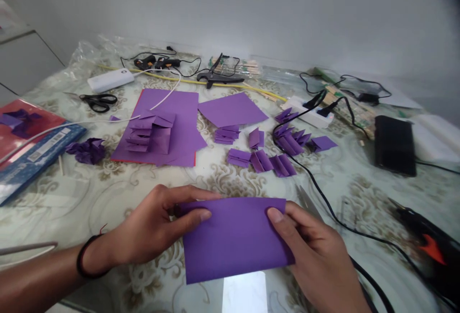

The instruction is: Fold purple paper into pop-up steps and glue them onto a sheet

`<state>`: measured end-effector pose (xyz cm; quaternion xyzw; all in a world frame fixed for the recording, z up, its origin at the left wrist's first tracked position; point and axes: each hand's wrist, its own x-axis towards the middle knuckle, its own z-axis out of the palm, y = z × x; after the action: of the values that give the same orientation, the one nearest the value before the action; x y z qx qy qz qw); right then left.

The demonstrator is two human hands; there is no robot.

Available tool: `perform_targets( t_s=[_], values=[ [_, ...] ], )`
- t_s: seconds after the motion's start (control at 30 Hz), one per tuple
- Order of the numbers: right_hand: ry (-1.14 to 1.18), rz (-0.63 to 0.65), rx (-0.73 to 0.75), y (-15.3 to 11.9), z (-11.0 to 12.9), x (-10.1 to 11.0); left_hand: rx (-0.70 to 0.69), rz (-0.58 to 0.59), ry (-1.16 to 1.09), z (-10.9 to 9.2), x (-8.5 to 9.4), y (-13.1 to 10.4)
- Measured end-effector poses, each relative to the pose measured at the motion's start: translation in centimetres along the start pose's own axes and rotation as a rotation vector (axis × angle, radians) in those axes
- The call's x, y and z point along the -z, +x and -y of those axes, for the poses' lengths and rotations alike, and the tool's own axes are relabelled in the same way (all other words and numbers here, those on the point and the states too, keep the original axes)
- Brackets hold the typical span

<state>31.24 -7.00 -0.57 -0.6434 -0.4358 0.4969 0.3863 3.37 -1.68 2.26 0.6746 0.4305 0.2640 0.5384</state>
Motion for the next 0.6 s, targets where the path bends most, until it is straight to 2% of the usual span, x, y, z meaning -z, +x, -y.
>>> perform_targets(
  t_s=[0.13, 0.37, 0.5, 0.6],
  values=[
    [0.004, -0.010, -0.012, -0.1, 0.2, -0.2, 0.010, -0.019, -0.014, 0.0, 0.0, 0.0],
    [0.059, -0.118, -0.090, -0.7, 1.0, -0.9, 0.042, -0.110, -0.109, -0.5, -0.1, 0.1],
    [0.048, -0.119, -0.078, -0.3, 0.3, -0.1, 0.105, -0.015, -0.285, -0.4, -0.3, 0.1],
    [0.007, -0.155, -0.049, -0.2, -0.1, 0.3, 0.103, -0.007, -0.338, -0.4, -0.4, 0.1]
  ],
)
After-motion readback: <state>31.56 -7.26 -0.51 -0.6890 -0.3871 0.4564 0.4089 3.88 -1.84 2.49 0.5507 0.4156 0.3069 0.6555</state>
